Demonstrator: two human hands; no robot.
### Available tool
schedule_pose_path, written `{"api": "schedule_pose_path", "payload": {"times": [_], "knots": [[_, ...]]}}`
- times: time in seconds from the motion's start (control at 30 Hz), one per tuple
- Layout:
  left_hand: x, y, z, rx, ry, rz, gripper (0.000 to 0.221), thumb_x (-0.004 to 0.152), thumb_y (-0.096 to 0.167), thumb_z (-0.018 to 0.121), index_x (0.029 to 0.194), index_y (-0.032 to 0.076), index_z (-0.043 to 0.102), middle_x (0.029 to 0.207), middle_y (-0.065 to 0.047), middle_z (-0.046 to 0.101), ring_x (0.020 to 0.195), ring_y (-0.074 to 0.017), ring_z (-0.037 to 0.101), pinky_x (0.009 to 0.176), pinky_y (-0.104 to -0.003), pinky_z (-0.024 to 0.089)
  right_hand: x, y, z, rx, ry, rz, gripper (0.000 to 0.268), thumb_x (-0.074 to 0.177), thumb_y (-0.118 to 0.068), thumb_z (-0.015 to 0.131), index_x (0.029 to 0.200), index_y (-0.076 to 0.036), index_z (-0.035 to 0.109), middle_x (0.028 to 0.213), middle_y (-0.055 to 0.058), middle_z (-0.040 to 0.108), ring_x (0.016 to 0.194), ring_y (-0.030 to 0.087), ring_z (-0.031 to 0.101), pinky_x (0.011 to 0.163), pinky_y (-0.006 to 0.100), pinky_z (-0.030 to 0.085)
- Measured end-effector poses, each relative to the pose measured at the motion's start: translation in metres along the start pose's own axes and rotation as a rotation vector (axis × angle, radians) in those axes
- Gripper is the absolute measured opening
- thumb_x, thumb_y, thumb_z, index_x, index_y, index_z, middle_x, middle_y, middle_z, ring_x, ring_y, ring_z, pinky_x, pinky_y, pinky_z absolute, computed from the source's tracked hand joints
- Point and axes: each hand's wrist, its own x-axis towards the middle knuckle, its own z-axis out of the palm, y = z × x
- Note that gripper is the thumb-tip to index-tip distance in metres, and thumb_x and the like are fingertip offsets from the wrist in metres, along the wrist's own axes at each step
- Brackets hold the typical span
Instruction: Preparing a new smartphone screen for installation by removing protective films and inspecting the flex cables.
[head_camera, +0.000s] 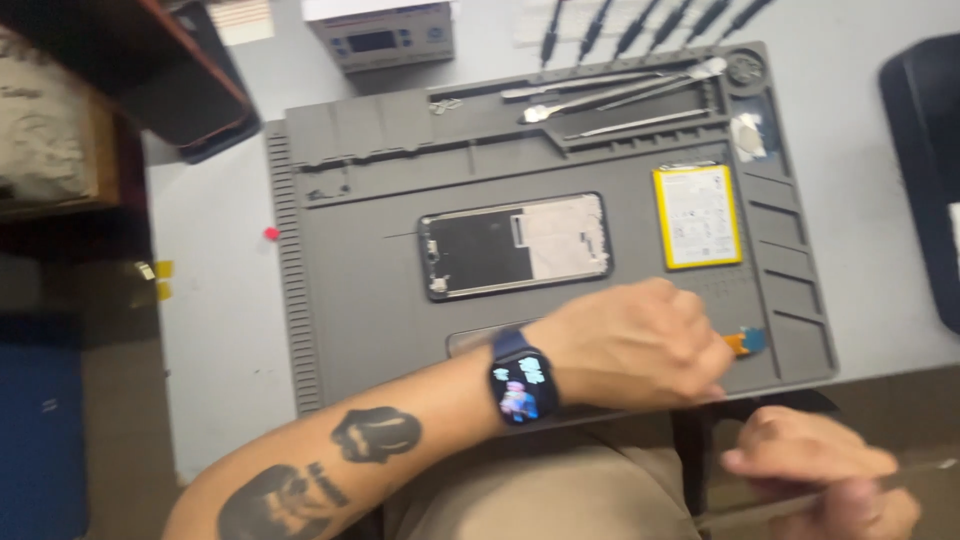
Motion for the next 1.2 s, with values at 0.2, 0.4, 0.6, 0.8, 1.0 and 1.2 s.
{"api": "schedule_pose_path", "payload": {"times": [0.2,0.4,0.6,0.8,1.0,1.2], "knots": [[-0.015,-0.006,-0.046,-0.017,0.085,-0.167,0.009,0.101,0.017,0.057,0.094,0.012,0.055,0.078,-0.002,0.051,0.072,-0.0244,0.051,0.061,-0.037,0.036,0.013,-0.004,-0.031,-0.035,0.266,0.370,0.061,0.111,-0.056,0.045,0.087,-0.002,0.062,0.056,0.016,0.051,0.037,0.017,0.053,0.029,0.022,0.036],[-0.033,0.015,-0.086,0.170,-0.076,-0.281,0.025,0.102,0.030,0.066,0.102,0.006,0.065,0.094,-0.008,0.059,0.083,-0.0245,0.052,0.070,-0.035,0.040,0.028,0.010,-0.034,0.119,0.142,0.355,0.022,0.083,-0.013,0.076,0.095,-0.012,0.058,0.073,0.009,0.060,0.058,0.013,0.058,0.050,0.022,0.051],[-0.048,0.068,-0.062,0.213,-0.126,-0.372,0.055,0.095,0.055,0.072,0.125,0.008,0.069,0.137,-0.019,0.065,0.118,-0.0331,0.062,0.096,-0.049,0.049,0.039,0.001,-0.018,-0.094,0.069,0.650,0.018,0.086,0.005,0.073,0.103,0.008,0.067,0.080,0.025,0.074,0.067,0.031,0.079,0.054,0.028,0.061],[-0.045,0.070,-0.051,0.157,-0.155,-0.492,0.070,0.091,0.066,0.068,0.131,0.009,0.064,0.146,-0.021,0.059,0.131,-0.0348,0.056,0.108,-0.053,0.042,0.036,0.010,-0.024,-0.153,-0.053,0.397,0.011,0.089,-0.001,0.071,0.100,0.001,0.069,0.096,0.018,0.071,0.078,0.027,0.079,0.074,0.029,0.069],[-0.047,0.062,-0.048,0.089,-0.125,-0.500,0.066,0.089,0.064,0.071,0.127,0.010,0.065,0.144,-0.019,0.060,0.129,-0.0348,0.057,0.106,-0.053,0.041,0.036,0.013,-0.022,-0.202,0.030,0.384,0.010,0.093,-0.007,0.071,0.098,0.001,0.067,0.092,0.017,0.068,0.075,0.024,0.075,0.071,0.029,0.066],[-0.050,0.051,-0.051,0.043,-0.118,-0.459,0.064,0.089,0.063,0.073,0.125,0.011,0.064,0.143,-0.017,0.059,0.126,-0.0317,0.056,0.105,-0.048,0.039,0.041,0.021,-0.024,-0.300,-0.055,0.209,0.008,0.090,-0.004,0.076,0.094,-0.002,0.069,0.096,0.014,0.071,0.089,0.024,0.069,0.088,0.031,0.056]]}}
